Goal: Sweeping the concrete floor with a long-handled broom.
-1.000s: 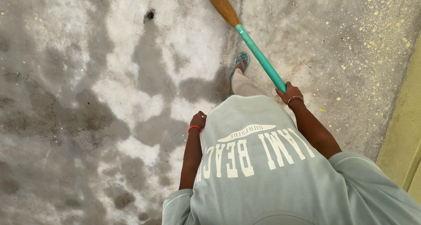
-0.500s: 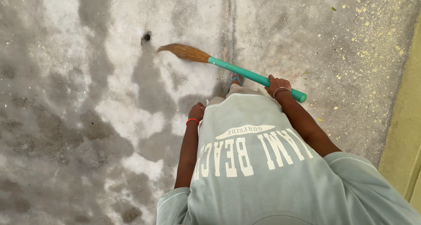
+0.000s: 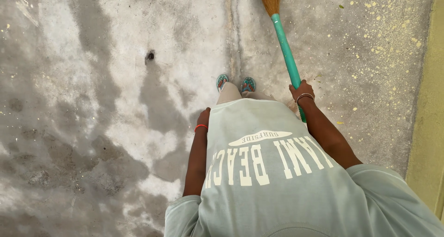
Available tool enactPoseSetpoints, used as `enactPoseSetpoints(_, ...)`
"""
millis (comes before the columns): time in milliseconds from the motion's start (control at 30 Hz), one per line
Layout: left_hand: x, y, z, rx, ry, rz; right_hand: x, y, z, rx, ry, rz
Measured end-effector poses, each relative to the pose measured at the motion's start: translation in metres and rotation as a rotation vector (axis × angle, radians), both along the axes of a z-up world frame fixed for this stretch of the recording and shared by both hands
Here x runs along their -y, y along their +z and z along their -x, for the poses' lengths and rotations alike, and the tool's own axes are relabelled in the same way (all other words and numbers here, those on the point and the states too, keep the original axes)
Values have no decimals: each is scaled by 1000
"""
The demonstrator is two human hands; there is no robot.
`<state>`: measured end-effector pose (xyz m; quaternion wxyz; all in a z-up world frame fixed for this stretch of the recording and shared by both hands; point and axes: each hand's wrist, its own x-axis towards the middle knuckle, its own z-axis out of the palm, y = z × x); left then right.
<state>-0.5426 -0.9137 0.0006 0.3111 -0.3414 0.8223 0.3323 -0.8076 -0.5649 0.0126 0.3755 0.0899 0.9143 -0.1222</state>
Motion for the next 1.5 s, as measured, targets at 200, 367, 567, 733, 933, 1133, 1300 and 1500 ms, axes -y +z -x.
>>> enactPoseSetpoints(200,23,-11,37,-18,-88,19,-9,-8,0,-31,225,23)
enactPoseSetpoints(367,46,-13,78,-30,-156,24,31,8,26,-12,457,-9)
enactPoseSetpoints(567,91,-4,137,-20,-204,29,107,3,69,-49,748,-75)
enactPoseSetpoints(733,129,3,180,-6,-215,21,120,11,99,-19,710,-157)
enactPoseSetpoints(933,157,6,221,-39,-330,32,123,19,124,38,383,-222)
enactPoseSetpoints(1133,182,4,248,-3,-363,15,130,-14,124,-29,-4,-148)
enactPoseSetpoints(1300,198,3,269,-29,-449,-3,140,14,101,31,-195,6)
enactPoseSetpoints(1500,220,14,301,-7,-525,-30,138,-33,82,-9,-40,-99)
